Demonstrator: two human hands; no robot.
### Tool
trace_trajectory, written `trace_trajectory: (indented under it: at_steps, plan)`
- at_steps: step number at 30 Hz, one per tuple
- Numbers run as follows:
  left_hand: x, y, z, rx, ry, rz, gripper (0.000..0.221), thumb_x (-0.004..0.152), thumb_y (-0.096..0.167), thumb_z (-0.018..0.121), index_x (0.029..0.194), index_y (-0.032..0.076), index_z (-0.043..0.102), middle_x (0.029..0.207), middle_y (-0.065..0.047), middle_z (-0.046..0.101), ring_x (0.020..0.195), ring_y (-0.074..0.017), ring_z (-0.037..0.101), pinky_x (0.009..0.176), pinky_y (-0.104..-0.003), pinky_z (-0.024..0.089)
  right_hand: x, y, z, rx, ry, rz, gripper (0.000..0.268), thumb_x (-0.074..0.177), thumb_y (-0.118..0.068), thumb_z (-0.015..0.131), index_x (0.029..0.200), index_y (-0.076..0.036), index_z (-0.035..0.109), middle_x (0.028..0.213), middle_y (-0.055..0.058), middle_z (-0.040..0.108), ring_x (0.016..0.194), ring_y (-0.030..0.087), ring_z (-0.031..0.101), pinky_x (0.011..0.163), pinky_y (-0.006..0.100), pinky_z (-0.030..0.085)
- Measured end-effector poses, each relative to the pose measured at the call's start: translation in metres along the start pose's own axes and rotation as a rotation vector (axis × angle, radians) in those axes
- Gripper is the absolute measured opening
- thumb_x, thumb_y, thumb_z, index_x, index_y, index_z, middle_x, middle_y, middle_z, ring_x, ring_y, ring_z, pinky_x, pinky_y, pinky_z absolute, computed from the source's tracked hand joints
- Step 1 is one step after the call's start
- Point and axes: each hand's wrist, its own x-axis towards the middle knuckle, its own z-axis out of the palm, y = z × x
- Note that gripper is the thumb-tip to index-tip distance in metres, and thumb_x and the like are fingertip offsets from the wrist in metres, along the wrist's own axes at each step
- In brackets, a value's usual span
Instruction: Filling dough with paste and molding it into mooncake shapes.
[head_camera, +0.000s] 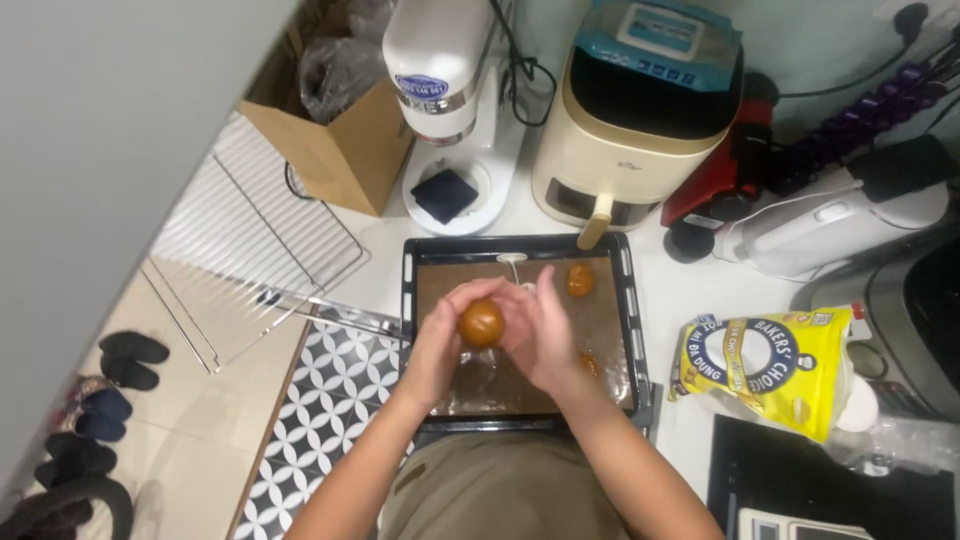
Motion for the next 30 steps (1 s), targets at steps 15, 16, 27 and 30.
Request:
trace_trajectory:
  at_steps: [15,16,27,30]
  plan:
    - [-0.010,0.012,0.088,1.298,-0.048,0.547,0.074,0.092,0.035,0.072,0.149,-0.005,0.046,0.158,-0.029,0.045,0.153,-0.0499,0.035,0.128,-0.059,0.019,-0.027,-0.046,0.007,0.947,-0.592,0.108,0.090,0.103,-0.068,0.023,0.163,0.000,0.021,0.167,0.021,0.031,0.155,0.034,0.032,0.127,0.049,0.025]
    - [-0.003,0.012,0.083,1.296,-0.083,0.594,0.076,0.089,0.033,0.074,0.149,-0.003,0.046,0.158,-0.027,0.045,0.154,-0.0478,0.035,0.130,-0.060,0.019,-0.029,-0.045,0.006,0.850,-0.581,0.039,0.090,0.103,-0.068,0.025,0.164,-0.002,0.019,0.169,0.019,0.029,0.157,0.032,0.030,0.128,0.047,0.024]
    - [0.010,0.010,0.028,1.243,-0.077,0.154,0.065,0.079,0.022,0.069,0.138,-0.001,0.053,0.131,-0.024,0.061,0.124,-0.0422,0.057,0.102,-0.049,0.047,-0.034,0.050,-0.083,0.749,-0.243,0.036,0.065,0.096,-0.039,0.072,0.146,-0.004,0.050,0.135,0.012,0.056,0.121,0.025,0.054,0.099,0.040,0.046]
    - [-0.003,-0.024,-0.077,1.524,0.378,-0.019,0.033,0.096,0.032,0.066,0.114,0.004,0.068,0.111,-0.022,0.069,0.098,-0.0432,0.067,0.083,-0.050,0.052,-0.051,0.036,-0.125,0.889,-0.100,0.375,0.035,0.099,-0.023,0.067,0.127,-0.002,0.070,0.104,0.011,0.071,0.088,0.022,0.066,0.072,0.034,0.053]
